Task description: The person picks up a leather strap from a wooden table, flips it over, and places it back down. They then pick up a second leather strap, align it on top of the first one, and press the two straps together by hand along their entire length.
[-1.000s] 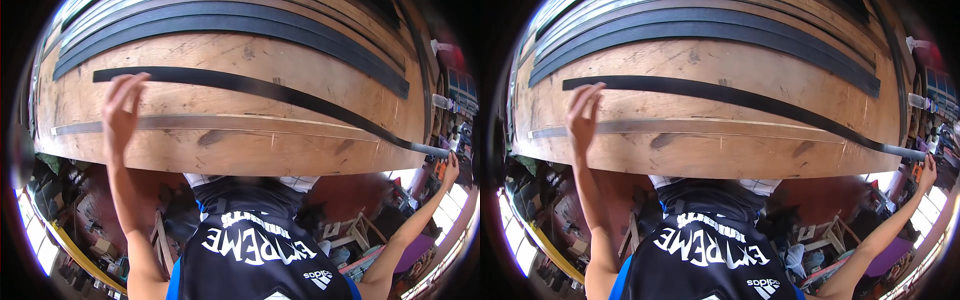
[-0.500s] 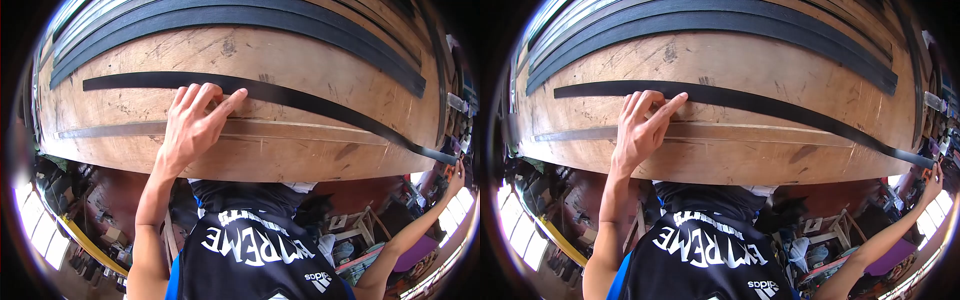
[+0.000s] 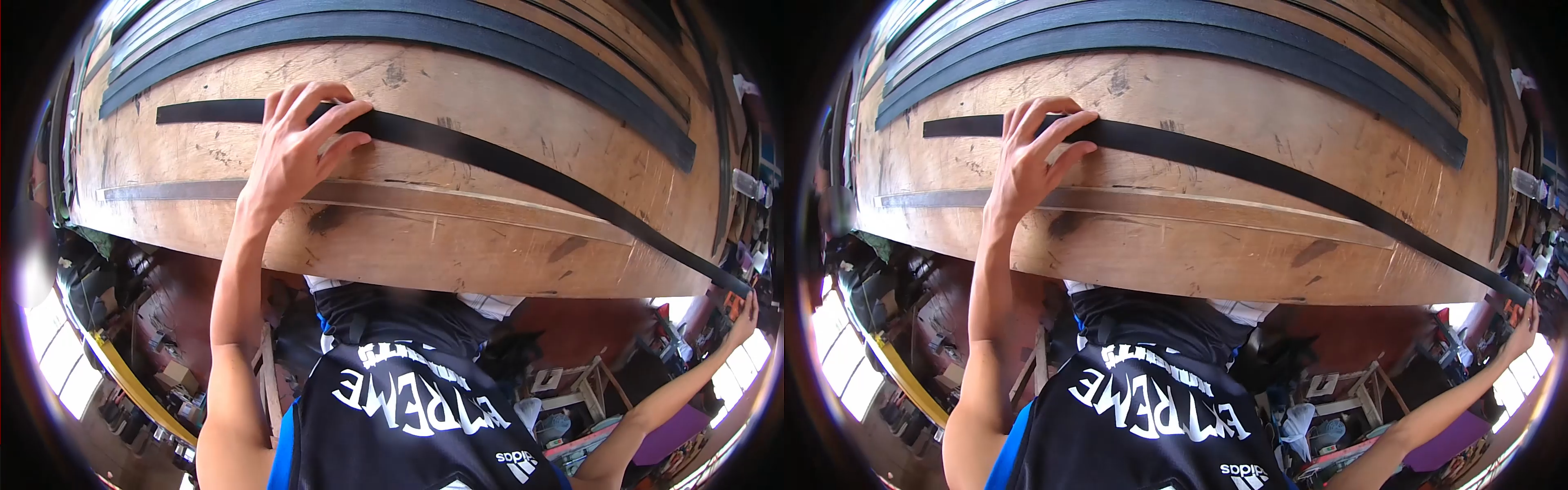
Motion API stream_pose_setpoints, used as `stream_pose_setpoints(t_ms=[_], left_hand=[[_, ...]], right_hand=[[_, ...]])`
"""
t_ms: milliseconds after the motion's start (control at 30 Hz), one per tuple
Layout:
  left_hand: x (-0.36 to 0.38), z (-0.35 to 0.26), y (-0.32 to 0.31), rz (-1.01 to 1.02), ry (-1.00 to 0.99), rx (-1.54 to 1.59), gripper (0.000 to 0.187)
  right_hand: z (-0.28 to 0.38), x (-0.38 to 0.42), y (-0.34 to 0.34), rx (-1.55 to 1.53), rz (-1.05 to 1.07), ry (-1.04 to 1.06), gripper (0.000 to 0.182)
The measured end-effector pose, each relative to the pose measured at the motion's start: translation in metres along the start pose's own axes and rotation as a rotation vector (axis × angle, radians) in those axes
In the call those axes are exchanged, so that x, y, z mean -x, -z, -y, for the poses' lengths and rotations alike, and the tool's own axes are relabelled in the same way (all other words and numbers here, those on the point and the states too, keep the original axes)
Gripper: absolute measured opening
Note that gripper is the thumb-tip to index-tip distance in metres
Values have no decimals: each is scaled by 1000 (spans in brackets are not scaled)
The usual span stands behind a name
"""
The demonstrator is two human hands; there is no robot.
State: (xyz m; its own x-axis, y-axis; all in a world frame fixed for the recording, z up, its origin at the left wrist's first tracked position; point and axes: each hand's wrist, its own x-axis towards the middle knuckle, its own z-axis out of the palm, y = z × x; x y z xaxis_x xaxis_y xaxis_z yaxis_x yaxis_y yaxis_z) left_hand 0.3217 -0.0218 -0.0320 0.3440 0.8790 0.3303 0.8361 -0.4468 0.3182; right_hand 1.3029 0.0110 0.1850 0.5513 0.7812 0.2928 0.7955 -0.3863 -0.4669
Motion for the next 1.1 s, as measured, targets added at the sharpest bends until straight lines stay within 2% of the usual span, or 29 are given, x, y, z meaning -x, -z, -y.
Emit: stream_pose_setpoints(t_ms=[67,133,200,267,633,700,833,933,1100], left_hand=[[-2,4,0,-2,-14,-15,41],[0,9,-2,19,-31,22,41],[1,10,-4,-18,-30,16,39],[3,12,-7,-52,-54,28,47],[5,14,-12,-120,-62,51,34],[7,17,-16,-127,-66,60,35],[6,13,-12,-122,-87,61,36],[-1,8,-10,-140,-131,5,24],[-13,6,-12,-120,-79,24,14]], right_hand=[[8,-9,20,-214,-40,-36,46],[11,-19,47,-286,-69,-52,47],[17,-25,79,-305,-90,-61,47],[24,-29,106,-315,-112,-63,47],[35,-27,205,-339,-172,-117,48],[46,-19,201,-343,-159,-113,48],[24,-20,209,-377,-129,-127,49],[7,-4,200,-441,-53,-129,49],[-34,55,182,-620,10,-122,50]])
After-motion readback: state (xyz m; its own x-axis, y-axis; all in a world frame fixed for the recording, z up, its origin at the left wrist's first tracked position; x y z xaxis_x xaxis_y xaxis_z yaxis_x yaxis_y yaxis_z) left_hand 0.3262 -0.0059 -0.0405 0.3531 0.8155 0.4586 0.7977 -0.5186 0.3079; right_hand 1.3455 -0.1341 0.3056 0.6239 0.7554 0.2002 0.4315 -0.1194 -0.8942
